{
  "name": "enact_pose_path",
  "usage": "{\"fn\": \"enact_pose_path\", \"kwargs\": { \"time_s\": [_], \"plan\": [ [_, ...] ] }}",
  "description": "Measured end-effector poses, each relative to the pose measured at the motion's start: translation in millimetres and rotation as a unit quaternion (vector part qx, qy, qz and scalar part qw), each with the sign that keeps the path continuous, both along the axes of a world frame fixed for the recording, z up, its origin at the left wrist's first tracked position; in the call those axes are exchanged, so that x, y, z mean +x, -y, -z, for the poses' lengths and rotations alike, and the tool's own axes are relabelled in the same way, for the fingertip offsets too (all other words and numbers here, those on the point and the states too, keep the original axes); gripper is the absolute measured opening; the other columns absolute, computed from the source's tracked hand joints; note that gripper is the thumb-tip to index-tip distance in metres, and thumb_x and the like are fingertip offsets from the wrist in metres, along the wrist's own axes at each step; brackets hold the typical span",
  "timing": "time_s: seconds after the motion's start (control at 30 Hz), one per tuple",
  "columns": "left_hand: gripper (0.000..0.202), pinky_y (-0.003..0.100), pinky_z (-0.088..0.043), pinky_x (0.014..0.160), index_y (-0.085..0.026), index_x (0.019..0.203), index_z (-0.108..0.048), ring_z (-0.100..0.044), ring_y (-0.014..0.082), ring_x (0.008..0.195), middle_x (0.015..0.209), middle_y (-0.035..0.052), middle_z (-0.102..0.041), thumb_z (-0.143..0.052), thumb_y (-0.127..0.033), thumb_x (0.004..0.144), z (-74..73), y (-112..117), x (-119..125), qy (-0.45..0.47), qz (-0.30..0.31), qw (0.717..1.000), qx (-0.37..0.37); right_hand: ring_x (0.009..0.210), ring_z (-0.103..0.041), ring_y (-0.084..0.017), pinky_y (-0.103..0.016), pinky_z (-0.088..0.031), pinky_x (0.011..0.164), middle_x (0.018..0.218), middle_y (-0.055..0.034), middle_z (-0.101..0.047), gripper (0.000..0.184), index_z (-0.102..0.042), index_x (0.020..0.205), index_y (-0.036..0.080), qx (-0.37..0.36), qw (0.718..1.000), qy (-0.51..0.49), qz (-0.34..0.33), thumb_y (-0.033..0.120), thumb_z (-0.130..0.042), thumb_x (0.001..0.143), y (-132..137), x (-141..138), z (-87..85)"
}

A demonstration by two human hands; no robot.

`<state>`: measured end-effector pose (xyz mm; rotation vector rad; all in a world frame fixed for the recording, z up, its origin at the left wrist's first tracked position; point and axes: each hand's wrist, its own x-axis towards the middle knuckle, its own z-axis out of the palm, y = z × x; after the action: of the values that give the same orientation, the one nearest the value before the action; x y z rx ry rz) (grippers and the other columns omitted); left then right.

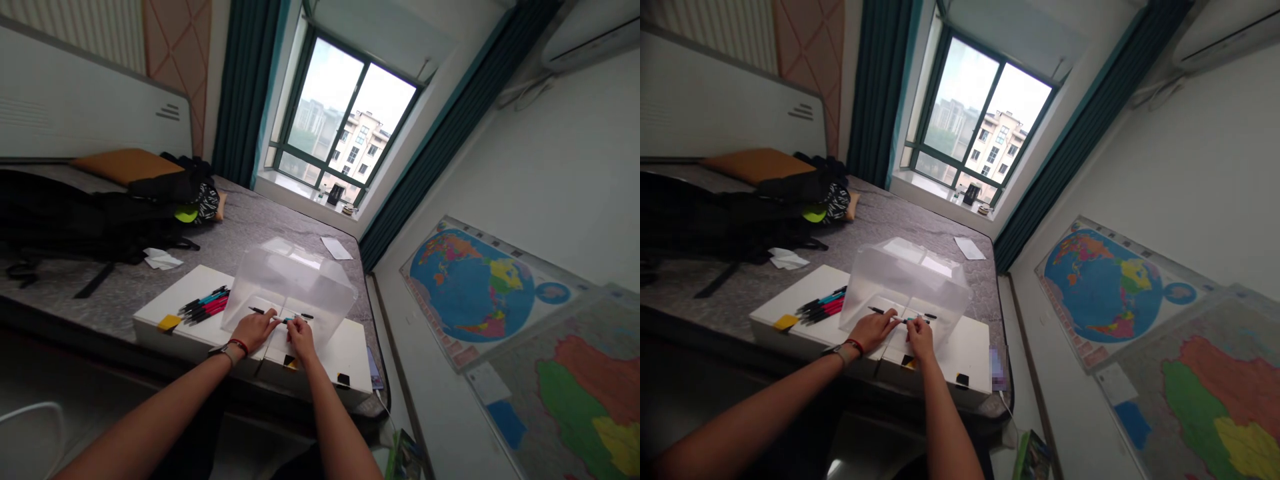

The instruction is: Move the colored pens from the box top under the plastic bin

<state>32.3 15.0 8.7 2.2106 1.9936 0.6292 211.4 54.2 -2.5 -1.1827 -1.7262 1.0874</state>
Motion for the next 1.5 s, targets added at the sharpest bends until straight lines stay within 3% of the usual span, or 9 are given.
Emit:
{"fn": "enact_pose_path", "kwargs": {
  "time_s": [0.27, 0.47, 0.6, 0.73, 0.8, 0.97, 1.1, 1.33, 1.5],
  "plan": [
    [0.047, 0.030, -0.039, 0.065, -0.024, 0.112, -0.052, -0.066, 0.0252, 0.082, 0.083, 0.0080, -0.069, -0.029, -0.060, 0.093, -9.4, -0.3, 1.5, 0.021, 0.003, 1.000, -0.020, 0.043, -0.044, -0.012, -0.023, -0.035, 0.048, 0.047, 0.0025, -0.052, 0.038, -0.059, 0.071, 0.017, -0.036, 0.997, -0.069, 0.007, 0.051, -0.049, 0.084, -5.0, 3.5, -1.3],
    [0.053, 0.027, -0.034, 0.057, -0.025, 0.095, -0.048, -0.065, 0.0215, 0.075, 0.075, -0.0009, -0.067, -0.060, -0.070, 0.071, -37.5, 0.5, 3.6, 0.089, 0.039, 0.994, -0.058, 0.037, -0.037, -0.012, -0.023, -0.029, 0.043, 0.039, 0.0035, -0.048, 0.042, -0.059, 0.072, 0.017, -0.064, 0.990, -0.112, 0.064, 0.056, -0.046, 0.083, -14.4, 5.4, 3.7],
    [0.052, 0.028, -0.037, 0.061, -0.025, 0.099, -0.046, -0.065, 0.0211, 0.075, 0.079, -0.0011, -0.067, -0.059, -0.068, 0.073, -48.8, 23.6, 8.0, 0.072, 0.087, 0.993, -0.029, 0.037, -0.038, -0.012, -0.024, -0.029, 0.043, 0.039, 0.0036, -0.048, 0.041, -0.058, 0.069, 0.017, -0.066, 0.990, -0.101, 0.073, 0.055, -0.048, 0.081, -17.8, 5.8, 5.5],
    [0.056, 0.029, -0.041, 0.067, -0.024, 0.100, -0.049, -0.065, 0.0239, 0.083, 0.089, 0.0030, -0.067, -0.062, -0.069, 0.069, -50.9, 60.9, 2.9, -0.022, 0.211, 0.977, -0.027, 0.037, -0.037, -0.011, -0.024, -0.029, 0.044, 0.039, 0.0036, -0.047, 0.040, -0.055, 0.063, 0.018, -0.064, 0.990, -0.086, 0.087, 0.054, -0.049, 0.078, -17.8, 5.8, 5.1],
    [0.060, 0.031, -0.043, 0.070, -0.023, 0.101, -0.050, -0.065, 0.0258, 0.086, 0.091, 0.0052, -0.066, -0.060, -0.072, 0.068, -53.3, 78.1, -3.2, -0.051, 0.239, 0.969, -0.037, 0.038, -0.038, -0.011, -0.024, -0.031, 0.045, 0.039, 0.0037, -0.047, 0.038, -0.055, 0.062, 0.018, -0.055, 0.990, -0.088, 0.091, 0.053, -0.050, 0.078, -17.0, 5.8, 4.1],
    [0.059, 0.033, -0.044, 0.076, -0.023, 0.105, -0.050, -0.063, 0.0276, 0.091, 0.097, 0.0088, -0.065, -0.055, -0.072, 0.073, -61.0, 102.9, -21.3, -0.031, 0.217, 0.973, -0.067, 0.038, -0.037, -0.011, -0.024, -0.030, 0.044, 0.041, 0.0030, -0.049, 0.037, -0.056, 0.063, 0.018, -0.067, 0.991, -0.077, 0.089, 0.052, -0.051, 0.076, -15.3, 5.9, 0.7],
    [0.047, 0.034, -0.044, 0.077, -0.023, 0.105, -0.051, -0.063, 0.0266, 0.091, 0.096, 0.0089, -0.064, -0.050, -0.063, 0.081, -60.1, 108.7, -36.7, -0.022, 0.218, 0.972, -0.083, 0.039, -0.039, -0.011, -0.024, -0.031, 0.044, 0.041, 0.0019, -0.050, 0.036, -0.056, 0.063, 0.017, -0.070, 0.991, -0.065, 0.094, 0.050, -0.050, 0.077, -13.9, 5.5, -1.9],
    [0.051, 0.033, -0.044, 0.077, -0.021, 0.105, -0.050, -0.062, 0.0253, 0.088, 0.095, 0.0079, -0.063, -0.052, -0.066, 0.079, -59.8, 116.1, -57.4, -0.023, 0.224, 0.969, -0.106, 0.041, -0.044, -0.012, -0.024, -0.036, 0.050, 0.043, 0.0015, -0.051, 0.034, -0.056, 0.060, 0.018, -0.055, 0.993, -0.050, 0.095, 0.046, -0.050, 0.078, -14.7, 4.9, -0.8],
    [0.054, 0.031, -0.044, 0.077, -0.022, 0.110, -0.048, -0.062, 0.0239, 0.091, 0.102, 0.0077, -0.061, -0.053, -0.066, 0.078, -69.3, 126.2, -72.0, -0.007, 0.281, 0.951, -0.126, 0.042, -0.044, -0.012, -0.023, -0.036, 0.051, 0.043, 0.0007, -0.054, 0.034, -0.056, 0.060, 0.017, -0.051, 0.994, -0.030, 0.089, 0.044, -0.050, 0.079, -16.5, 5.2, -0.4]
  ]
}}
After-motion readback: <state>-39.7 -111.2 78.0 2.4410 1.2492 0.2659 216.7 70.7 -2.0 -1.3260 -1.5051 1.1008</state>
